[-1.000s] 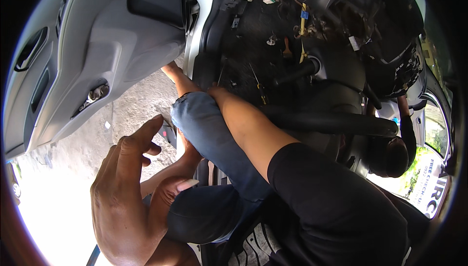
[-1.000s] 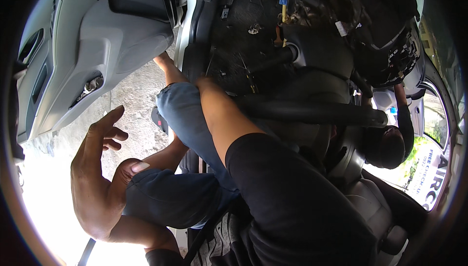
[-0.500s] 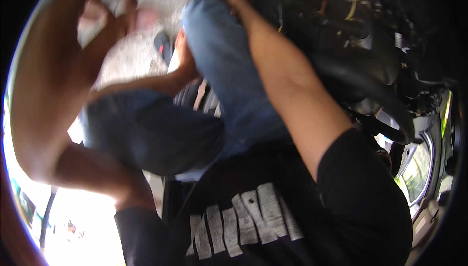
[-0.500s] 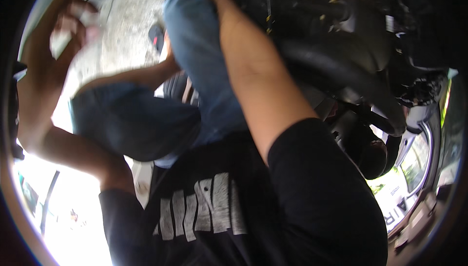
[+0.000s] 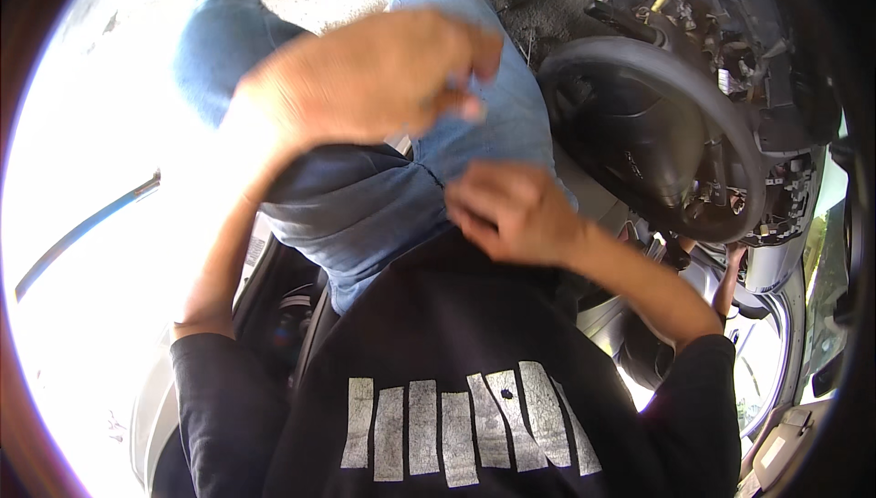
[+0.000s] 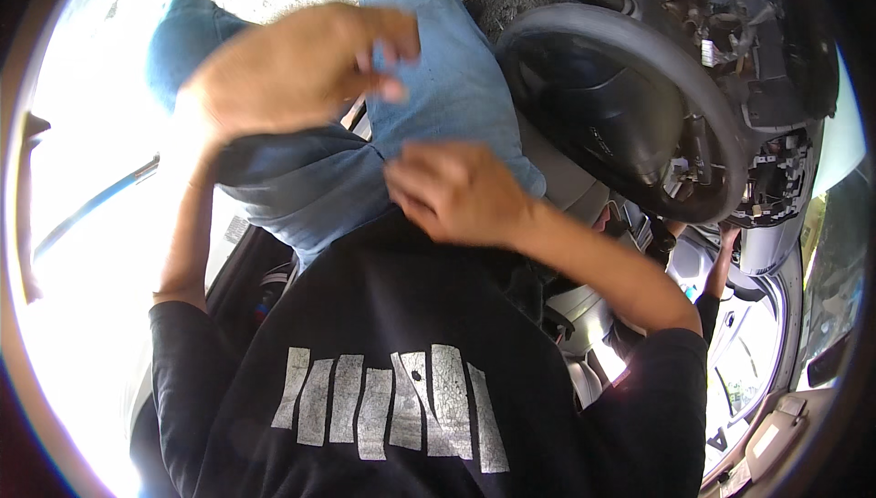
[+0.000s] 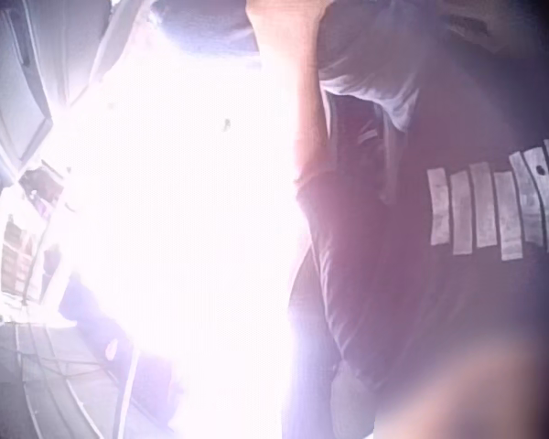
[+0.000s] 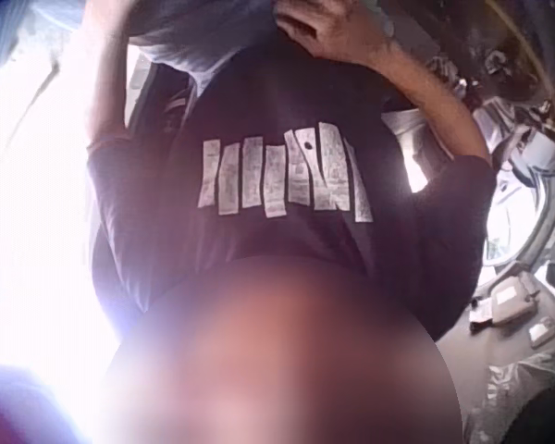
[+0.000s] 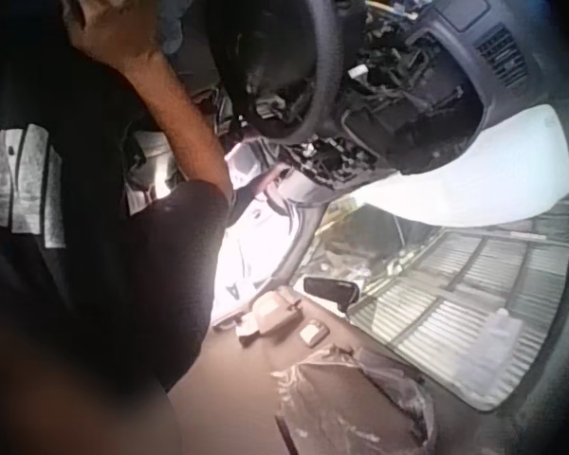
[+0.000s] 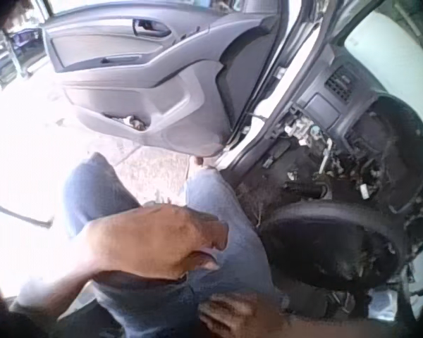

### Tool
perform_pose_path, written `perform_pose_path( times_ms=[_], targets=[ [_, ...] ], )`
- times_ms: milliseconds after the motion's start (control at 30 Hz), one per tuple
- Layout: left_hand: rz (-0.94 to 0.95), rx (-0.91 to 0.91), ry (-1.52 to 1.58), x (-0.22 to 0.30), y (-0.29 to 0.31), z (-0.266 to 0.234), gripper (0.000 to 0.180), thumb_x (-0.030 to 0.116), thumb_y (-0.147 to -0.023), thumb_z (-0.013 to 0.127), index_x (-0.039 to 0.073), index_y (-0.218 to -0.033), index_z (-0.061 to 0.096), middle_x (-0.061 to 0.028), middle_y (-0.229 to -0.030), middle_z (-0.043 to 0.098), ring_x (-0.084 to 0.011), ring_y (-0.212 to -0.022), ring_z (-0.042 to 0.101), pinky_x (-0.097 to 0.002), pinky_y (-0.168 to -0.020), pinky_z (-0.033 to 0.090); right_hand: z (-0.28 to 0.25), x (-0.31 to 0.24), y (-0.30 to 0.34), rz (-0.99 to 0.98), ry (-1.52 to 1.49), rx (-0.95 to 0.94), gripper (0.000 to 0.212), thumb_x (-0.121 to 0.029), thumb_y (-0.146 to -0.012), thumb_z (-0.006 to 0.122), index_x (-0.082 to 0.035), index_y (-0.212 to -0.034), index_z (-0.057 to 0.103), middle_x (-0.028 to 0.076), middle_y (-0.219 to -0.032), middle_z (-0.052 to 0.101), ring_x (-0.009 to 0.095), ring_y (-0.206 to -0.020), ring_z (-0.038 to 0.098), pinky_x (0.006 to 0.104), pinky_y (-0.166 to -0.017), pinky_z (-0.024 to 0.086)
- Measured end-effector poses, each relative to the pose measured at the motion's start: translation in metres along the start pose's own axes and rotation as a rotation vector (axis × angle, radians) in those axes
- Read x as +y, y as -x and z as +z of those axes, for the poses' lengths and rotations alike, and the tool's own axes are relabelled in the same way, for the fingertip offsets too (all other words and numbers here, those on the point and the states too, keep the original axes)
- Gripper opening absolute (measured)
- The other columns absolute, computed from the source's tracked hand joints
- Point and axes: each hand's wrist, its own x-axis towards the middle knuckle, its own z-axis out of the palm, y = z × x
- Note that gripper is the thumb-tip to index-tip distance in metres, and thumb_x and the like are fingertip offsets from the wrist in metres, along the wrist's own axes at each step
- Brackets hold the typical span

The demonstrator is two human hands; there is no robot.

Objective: The person uses a ratchet and screwdriver to remove and reinstall screws on the car dashboard, then retrieves a vent cover and a small tool from the garage and returns to the car to continue working on the dashboard area.

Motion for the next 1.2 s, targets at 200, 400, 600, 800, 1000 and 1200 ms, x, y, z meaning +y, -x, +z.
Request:
perform_pose_path(
  times_ms=[200,400,600,800,1000,1200],
  targets=[
    [0.091,-0.320,-0.033,0.023,0.016,0.089,0.027,0.014,-0.084,0.076,0.004,-0.105,0.062,-0.0132,-0.104,0.063,-0.0356,-0.106,0.064,-0.0471,-0.091,0.050,0.018,-0.038,0.096,0.225,-0.141,-0.064,0.018,-0.009,-0.082,0.079,-0.008,-0.099,0.072,0.005,-0.107,0.067,0.023,-0.093,0.066,0.0365,-0.083,0.056],
    [0.254,-0.346,-0.218,0.022,0.022,0.112,0.043,0.020,-0.073,0.085,0.011,-0.108,0.062,-0.0059,-0.111,0.058,-0.0275,-0.111,0.058,-0.0420,-0.090,0.048,0.020,-0.045,0.122,0.275,-0.223,-0.060,0.018,-0.007,-0.083,0.079,-0.008,-0.100,0.075,0.004,-0.109,0.069,0.023,-0.095,0.065,0.0361,-0.085,0.056],
    [0.219,-0.204,-0.516,0.013,0.023,0.129,0.052,0.020,-0.066,0.087,0.018,-0.113,0.065,-0.0022,-0.112,0.059,-0.0226,-0.110,0.058,-0.0359,-0.091,0.045,0.015,-0.059,0.132,0.277,-0.154,-0.054,0.020,-0.011,-0.087,0.077,-0.008,-0.106,0.076,0.003,-0.105,0.070,0.022,-0.096,0.065,0.0354,-0.083,0.056],
    [0.161,-0.370,-0.223,0.011,0.013,0.118,0.034,0.026,-0.074,0.083,0.013,-0.102,0.068,-0.0056,-0.107,0.065,-0.0233,-0.109,0.061,-0.0408,-0.090,0.045,0.006,-0.055,0.118,0.318,-0.137,0.091,0.013,-0.009,-0.090,0.073,-0.004,-0.102,0.074,0.008,-0.098,0.070,0.025,-0.089,0.068,0.0355,-0.078,0.056],
    [0.107,-0.252,-0.606,0.030,0.010,0.162,0.041,0.040,-0.078,0.081,0.011,-0.104,0.071,-0.0088,-0.098,0.070,-0.0247,-0.097,0.069,-0.0394,-0.087,0.049,-0.007,-0.017,0.063,0.369,-0.030,0.509,0.007,-0.007,-0.092,0.068,0.000,-0.094,0.069,0.012,-0.090,0.069,0.028,-0.081,0.069,0.0371,-0.072,0.054],
    [0.186,-0.225,-0.390,0.019,0.009,0.146,0.032,0.031,-0.082,0.077,0.005,-0.098,0.068,-0.0121,-0.088,0.071,-0.0314,-0.083,0.071,-0.0430,-0.075,0.054,0.007,0.059,-0.059,0.362,-0.003,0.636,0.014,-0.014,-0.092,0.070,-0.001,-0.098,0.071,0.014,-0.093,0.071,0.028,-0.086,0.071,0.0364,-0.074,0.054]
  ],
)
